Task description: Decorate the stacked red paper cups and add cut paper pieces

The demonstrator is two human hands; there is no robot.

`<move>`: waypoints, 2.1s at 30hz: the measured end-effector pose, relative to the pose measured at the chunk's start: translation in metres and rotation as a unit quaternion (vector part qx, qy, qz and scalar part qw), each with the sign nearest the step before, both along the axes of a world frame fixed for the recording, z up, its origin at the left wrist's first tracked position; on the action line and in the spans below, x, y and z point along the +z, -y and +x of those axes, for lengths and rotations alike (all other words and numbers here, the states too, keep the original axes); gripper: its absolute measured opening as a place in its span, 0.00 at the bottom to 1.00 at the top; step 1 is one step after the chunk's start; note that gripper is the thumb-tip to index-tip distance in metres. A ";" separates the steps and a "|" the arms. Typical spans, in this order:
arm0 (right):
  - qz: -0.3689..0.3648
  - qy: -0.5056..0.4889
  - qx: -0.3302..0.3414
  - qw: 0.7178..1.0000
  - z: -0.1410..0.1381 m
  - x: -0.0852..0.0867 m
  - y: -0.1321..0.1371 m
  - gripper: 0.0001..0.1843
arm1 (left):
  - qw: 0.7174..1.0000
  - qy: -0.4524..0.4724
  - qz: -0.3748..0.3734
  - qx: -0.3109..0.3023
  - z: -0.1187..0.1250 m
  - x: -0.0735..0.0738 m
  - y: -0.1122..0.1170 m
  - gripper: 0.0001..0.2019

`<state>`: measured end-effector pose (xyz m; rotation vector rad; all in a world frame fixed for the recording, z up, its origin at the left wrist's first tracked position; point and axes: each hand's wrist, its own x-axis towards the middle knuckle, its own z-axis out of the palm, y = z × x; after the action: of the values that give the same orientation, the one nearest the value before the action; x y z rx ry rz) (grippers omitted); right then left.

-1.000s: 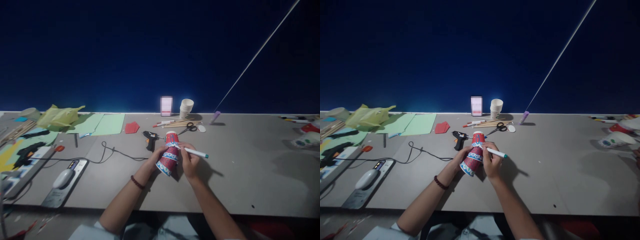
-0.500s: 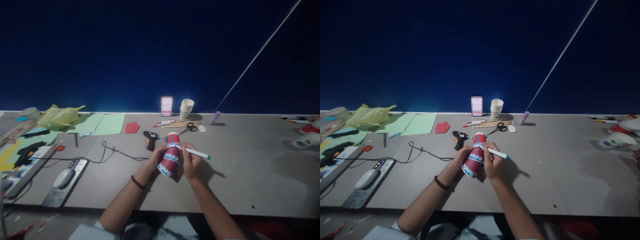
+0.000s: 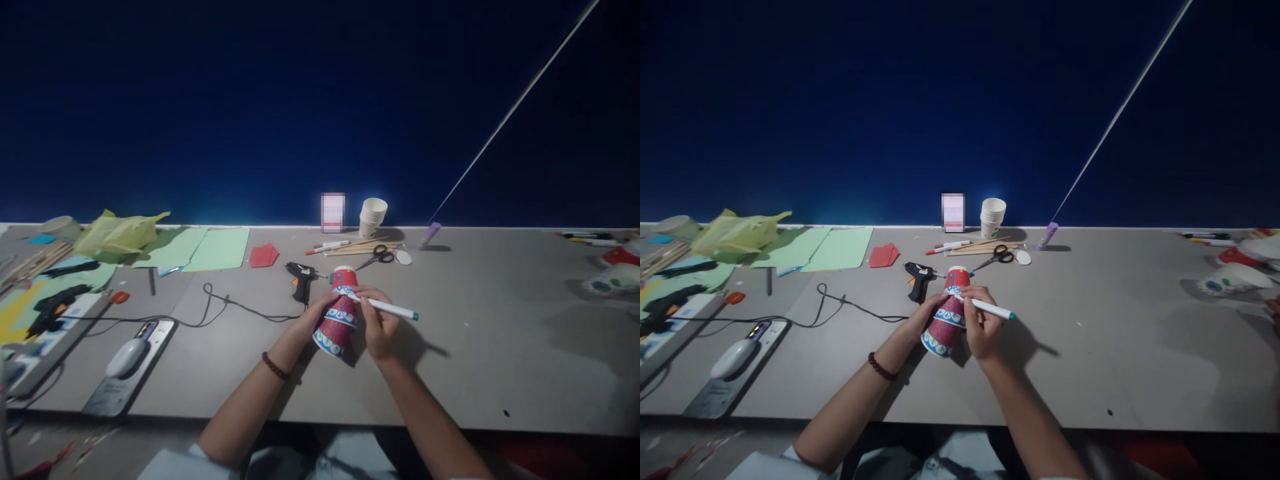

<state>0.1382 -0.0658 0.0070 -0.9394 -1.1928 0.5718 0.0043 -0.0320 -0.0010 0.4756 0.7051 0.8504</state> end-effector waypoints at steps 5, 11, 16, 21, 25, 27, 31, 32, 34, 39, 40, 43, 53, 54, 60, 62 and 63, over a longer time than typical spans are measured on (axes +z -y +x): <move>-0.022 0.010 -0.025 0.999 0.001 -0.001 -0.001 0.07 | 1.000 0.005 0.001 0.003 0.001 0.002 0.001 0.16; -0.035 0.009 -0.029 0.999 0.002 -0.004 -0.003 0.08 | 1.000 0.004 0.016 0.004 0.001 0.004 0.000 0.19; -0.037 0.017 -0.027 0.999 0.002 -0.003 -0.003 0.07 | 1.000 0.007 0.020 0.006 0.001 0.006 0.001 0.20; -0.032 0.008 -0.010 0.999 0.002 -0.002 -0.003 0.08 | 1.000 0.001 -0.007 0.015 0.001 0.005 0.000 0.17; -0.037 -0.010 -0.015 0.999 0.002 -0.001 -0.003 0.08 | 1.000 0.012 -0.005 0.007 0.000 0.002 0.000 0.16; -0.040 -0.020 -0.015 0.999 0.001 0.000 -0.003 0.08 | 1.000 0.013 -0.011 0.000 -0.001 0.000 -0.001 0.15; -0.043 -0.035 -0.012 0.998 0.000 0.001 -0.002 0.08 | 0.999 0.007 -0.040 -0.009 -0.001 -0.003 -0.001 0.12; -0.044 -0.039 -0.012 0.998 0.000 0.001 -0.002 0.08 | 0.999 0.005 -0.047 -0.007 -0.001 -0.003 -0.002 0.11; -0.050 -0.044 -0.011 0.998 -0.001 0.001 -0.001 0.09 | 0.998 0.001 -0.057 -0.001 -0.001 -0.003 -0.002 0.10; -0.053 -0.044 -0.011 0.998 -0.002 0.002 0.000 0.09 | 0.997 -0.010 -0.075 -0.004 -0.001 0.005 -0.002 0.09; -0.051 -0.043 -0.011 0.998 -0.002 0.003 0.000 0.09 | 0.997 -0.014 -0.076 -0.004 -0.001 0.006 -0.002 0.09; -0.048 -0.046 -0.007 0.998 -0.002 0.004 0.000 0.09 | 0.998 -0.019 -0.068 0.006 -0.002 0.008 -0.001 0.10; -0.037 -0.032 -0.005 0.999 -0.002 0.004 0.001 0.08 | 0.997 -0.017 -0.071 0.004 -0.001 0.006 0.001 0.11; -0.039 -0.027 -0.008 0.999 -0.001 0.004 0.000 0.08 | 0.997 -0.018 -0.076 0.005 -0.001 0.006 0.001 0.11; -0.059 -0.011 -0.004 0.998 0.000 0.001 -0.001 0.09 | 0.998 -0.021 -0.062 0.015 0.000 0.006 0.000 0.11; -0.057 -0.007 -0.007 0.998 0.000 0.000 -0.001 0.09 | 0.999 -0.017 -0.045 0.015 0.001 0.006 0.000 0.13; -0.059 -0.004 -0.008 0.998 0.000 0.000 -0.001 0.09 | 0.999 -0.014 -0.039 0.014 0.001 0.005 0.000 0.14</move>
<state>0.1384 -0.0644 0.0065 -1.0443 -1.1539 0.6371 0.0053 -0.0323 0.0041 0.4087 0.7705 0.8408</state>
